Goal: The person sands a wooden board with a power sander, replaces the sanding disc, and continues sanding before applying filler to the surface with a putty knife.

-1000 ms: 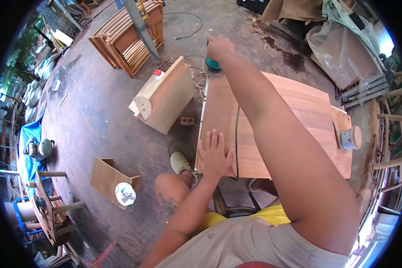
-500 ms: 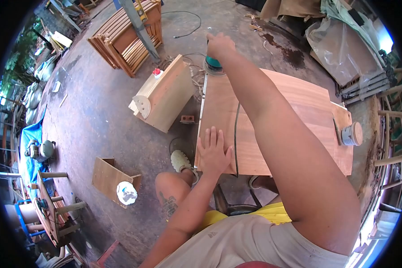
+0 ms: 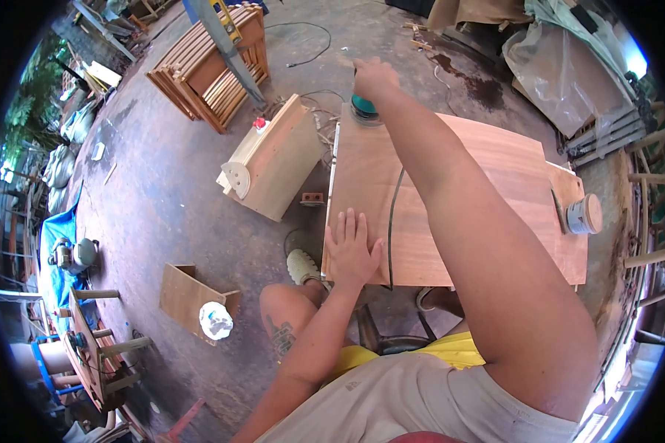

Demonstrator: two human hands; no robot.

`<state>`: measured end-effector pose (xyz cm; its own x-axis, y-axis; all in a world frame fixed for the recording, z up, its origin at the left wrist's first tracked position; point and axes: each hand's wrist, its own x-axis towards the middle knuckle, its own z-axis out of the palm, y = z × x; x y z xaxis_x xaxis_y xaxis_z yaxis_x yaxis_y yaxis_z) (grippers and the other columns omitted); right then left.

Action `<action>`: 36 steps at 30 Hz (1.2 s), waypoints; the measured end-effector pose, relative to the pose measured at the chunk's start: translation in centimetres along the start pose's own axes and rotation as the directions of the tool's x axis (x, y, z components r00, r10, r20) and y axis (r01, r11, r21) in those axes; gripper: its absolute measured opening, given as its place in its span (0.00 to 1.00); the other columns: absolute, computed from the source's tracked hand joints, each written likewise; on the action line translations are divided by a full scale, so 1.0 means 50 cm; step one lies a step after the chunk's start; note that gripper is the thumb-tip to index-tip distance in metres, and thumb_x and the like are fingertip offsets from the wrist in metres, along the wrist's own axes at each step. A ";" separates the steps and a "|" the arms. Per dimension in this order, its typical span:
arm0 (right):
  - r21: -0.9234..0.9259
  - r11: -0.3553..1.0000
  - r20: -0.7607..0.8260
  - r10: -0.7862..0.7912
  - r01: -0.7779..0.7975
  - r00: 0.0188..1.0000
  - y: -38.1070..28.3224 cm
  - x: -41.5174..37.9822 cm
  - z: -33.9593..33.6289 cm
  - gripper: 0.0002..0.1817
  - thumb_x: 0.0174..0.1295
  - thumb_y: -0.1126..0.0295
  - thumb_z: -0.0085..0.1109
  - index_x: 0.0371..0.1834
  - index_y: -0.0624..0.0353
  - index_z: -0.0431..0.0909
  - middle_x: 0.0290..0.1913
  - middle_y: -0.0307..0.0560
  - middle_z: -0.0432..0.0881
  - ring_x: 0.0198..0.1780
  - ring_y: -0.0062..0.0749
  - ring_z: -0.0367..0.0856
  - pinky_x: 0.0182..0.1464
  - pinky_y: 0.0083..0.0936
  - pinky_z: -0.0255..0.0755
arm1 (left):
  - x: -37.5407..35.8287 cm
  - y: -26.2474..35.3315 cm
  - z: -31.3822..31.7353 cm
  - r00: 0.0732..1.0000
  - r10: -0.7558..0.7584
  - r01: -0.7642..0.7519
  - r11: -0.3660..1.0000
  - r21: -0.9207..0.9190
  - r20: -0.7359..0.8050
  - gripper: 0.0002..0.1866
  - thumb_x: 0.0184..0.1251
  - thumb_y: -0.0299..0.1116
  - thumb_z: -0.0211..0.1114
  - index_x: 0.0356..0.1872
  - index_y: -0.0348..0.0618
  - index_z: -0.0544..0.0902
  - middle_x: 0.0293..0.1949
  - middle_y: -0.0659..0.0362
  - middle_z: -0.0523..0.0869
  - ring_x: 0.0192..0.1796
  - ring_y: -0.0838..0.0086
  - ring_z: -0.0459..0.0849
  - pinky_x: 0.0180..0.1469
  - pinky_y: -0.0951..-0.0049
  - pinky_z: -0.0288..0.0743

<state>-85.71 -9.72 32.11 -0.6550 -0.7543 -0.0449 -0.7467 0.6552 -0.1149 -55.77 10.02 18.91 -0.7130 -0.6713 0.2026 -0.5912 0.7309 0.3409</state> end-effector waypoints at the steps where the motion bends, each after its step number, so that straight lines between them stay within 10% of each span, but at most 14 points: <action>1: 0.003 1.000 -0.002 0.000 0.000 1.000 0.007 -0.001 -0.002 0.29 0.68 0.65 0.57 0.73 0.31 0.70 0.71 0.51 0.71 0.70 0.51 0.73 0.64 0.47 0.75 | 0.000 0.001 0.000 1.000 0.002 -0.002 1.000 0.003 -0.001 0.37 0.68 0.53 0.62 0.72 0.40 0.72 0.76 0.47 0.67 0.80 0.55 0.60 0.79 0.40 0.46; 36: 0.056 0.945 -0.090 0.326 -0.323 0.941 0.535 -0.086 -0.046 0.24 0.74 0.59 0.50 0.72 0.41 0.72 0.73 0.51 0.69 0.73 0.49 0.70 0.65 0.47 0.73 | 0.002 0.006 -0.008 0.997 -0.043 0.038 0.997 0.070 0.069 0.34 0.70 0.48 0.63 0.74 0.44 0.70 0.78 0.50 0.64 0.81 0.56 0.58 0.80 0.46 0.46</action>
<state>-103.13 11.16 31.53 -0.8705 -0.4920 0.0100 -0.4878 0.8600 -0.1497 -55.85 10.14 19.40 -0.7115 -0.6917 0.1239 -0.6428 0.7119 0.2828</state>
